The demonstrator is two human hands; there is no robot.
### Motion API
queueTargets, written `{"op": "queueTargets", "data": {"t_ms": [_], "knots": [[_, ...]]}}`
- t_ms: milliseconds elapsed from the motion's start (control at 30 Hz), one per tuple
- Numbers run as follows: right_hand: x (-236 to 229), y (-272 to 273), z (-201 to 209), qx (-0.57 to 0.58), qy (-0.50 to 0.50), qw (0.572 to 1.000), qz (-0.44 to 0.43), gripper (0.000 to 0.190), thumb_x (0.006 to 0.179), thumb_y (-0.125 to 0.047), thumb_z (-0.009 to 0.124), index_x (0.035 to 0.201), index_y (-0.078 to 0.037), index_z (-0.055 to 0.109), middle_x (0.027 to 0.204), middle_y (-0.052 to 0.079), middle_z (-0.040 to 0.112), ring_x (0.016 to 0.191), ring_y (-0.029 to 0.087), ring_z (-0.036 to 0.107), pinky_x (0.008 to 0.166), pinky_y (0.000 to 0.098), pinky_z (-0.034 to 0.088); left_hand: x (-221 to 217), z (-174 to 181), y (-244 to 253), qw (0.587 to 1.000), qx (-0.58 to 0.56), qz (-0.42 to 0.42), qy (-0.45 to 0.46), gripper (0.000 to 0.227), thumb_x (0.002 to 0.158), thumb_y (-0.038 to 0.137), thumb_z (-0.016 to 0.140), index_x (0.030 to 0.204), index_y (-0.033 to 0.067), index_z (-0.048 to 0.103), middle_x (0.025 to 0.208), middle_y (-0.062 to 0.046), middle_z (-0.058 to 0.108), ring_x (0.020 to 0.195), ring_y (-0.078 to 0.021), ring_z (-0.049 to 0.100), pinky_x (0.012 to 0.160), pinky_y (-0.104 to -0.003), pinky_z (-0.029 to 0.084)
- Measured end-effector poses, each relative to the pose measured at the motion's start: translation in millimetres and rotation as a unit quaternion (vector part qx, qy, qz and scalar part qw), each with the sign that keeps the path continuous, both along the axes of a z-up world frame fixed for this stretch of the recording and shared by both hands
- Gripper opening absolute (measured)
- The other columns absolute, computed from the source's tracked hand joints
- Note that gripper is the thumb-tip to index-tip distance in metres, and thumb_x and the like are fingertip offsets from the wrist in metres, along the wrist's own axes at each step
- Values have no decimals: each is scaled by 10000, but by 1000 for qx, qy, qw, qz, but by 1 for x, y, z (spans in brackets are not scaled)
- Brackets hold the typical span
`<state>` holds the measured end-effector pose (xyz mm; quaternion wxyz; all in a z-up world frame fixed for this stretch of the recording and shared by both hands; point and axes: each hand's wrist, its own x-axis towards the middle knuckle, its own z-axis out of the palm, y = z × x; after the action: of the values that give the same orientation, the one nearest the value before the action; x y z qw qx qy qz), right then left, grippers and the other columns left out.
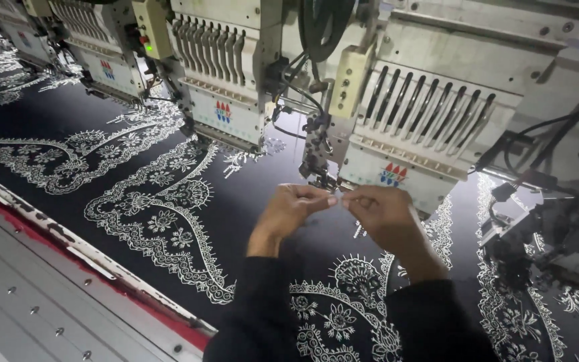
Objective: Threading thread through the various guides and needles of a multi-head industrial embroidery machine.
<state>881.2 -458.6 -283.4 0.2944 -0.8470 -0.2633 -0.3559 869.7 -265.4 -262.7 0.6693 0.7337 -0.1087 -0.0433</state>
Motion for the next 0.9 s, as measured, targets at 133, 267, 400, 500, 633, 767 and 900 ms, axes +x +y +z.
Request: {"op": "queueTargets", "data": {"t_ms": [133, 267, 400, 500, 633, 767, 900], "knots": [[0, 2, 4, 22, -29, 998, -47, 102, 879, -181, 783, 954, -244, 812, 556, -23, 611, 515, 177, 596, 566, 284, 536, 9, -9, -11, 998, -45, 19, 29, 327, 806, 350, 846, 1022, 104, 835, 832, -117, 743, 665, -147, 602, 563, -266, 567], [-2, 4, 3, 34, -97, 988, -115, 68, 909, -195, 774, 937, -247, 807, 560, -28, 587, 520, 177, 586, 561, 294, 527, 35, -35, -28, 982, -129, 60, 122, 299, 919, 360, 729, 958, 71, 792, 789, -83, 688, 562, -120, 537, 429, -231, 483], [-3, -2, 3, -11, -42, 969, -242, 68, 936, -280, 727, 964, -255, 783, 598, 23, 620, 617, 260, 665, 626, 406, 550, 63, -56, -53, 964, -180, 55, 187, 203, 922, 259, 683, 881, 77, 763, 675, -40, 668, 454, -83, 509, 324, -203, 390], [-6, -4, 5, 20, 17, 975, -220, 105, 956, -287, 686, 950, -226, 771, 591, 11, 635, 592, 232, 652, 616, 380, 534, 67, -65, -64, 953, -229, 36, 196, 241, 958, 218, 649, 811, 39, 715, 583, -31, 579, 426, -91, 475, 315, -217, 365], [-3, 2, 2, 17, -87, 974, -208, 64, 941, -233, 729, 965, -217, 786, 605, 32, 633, 603, 282, 657, 617, 390, 541, 52, -52, -59, 941, -259, 25, 218, 278, 1007, 233, 601, 844, 24, 685, 567, 13, 470, 413, -61, 394, 324, -169, 299], [-12, 6, 9, 5, 53, 960, -273, 147, 958, -280, 646, 1007, -234, 777, 715, 47, 721, 721, 285, 722, 718, 441, 579, 39, -38, -57, 926, -290, -23, 239, 295, 1046, 240, 564, 843, 37, 626, 561, 46, 357, 391, -34, 304, 332, -164, 255], [-14, 8, 9, -11, 40, 962, -269, 141, 961, -265, 658, 1032, -206, 765, 740, 61, 728, 746, 307, 728, 723, 463, 583, 48, -49, -59, 925, -299, -45, 231, 336, 1067, 263, 539, 835, 38, 630, 552, 63, 338, 370, -26, 287, 338, -179, 246]]}}
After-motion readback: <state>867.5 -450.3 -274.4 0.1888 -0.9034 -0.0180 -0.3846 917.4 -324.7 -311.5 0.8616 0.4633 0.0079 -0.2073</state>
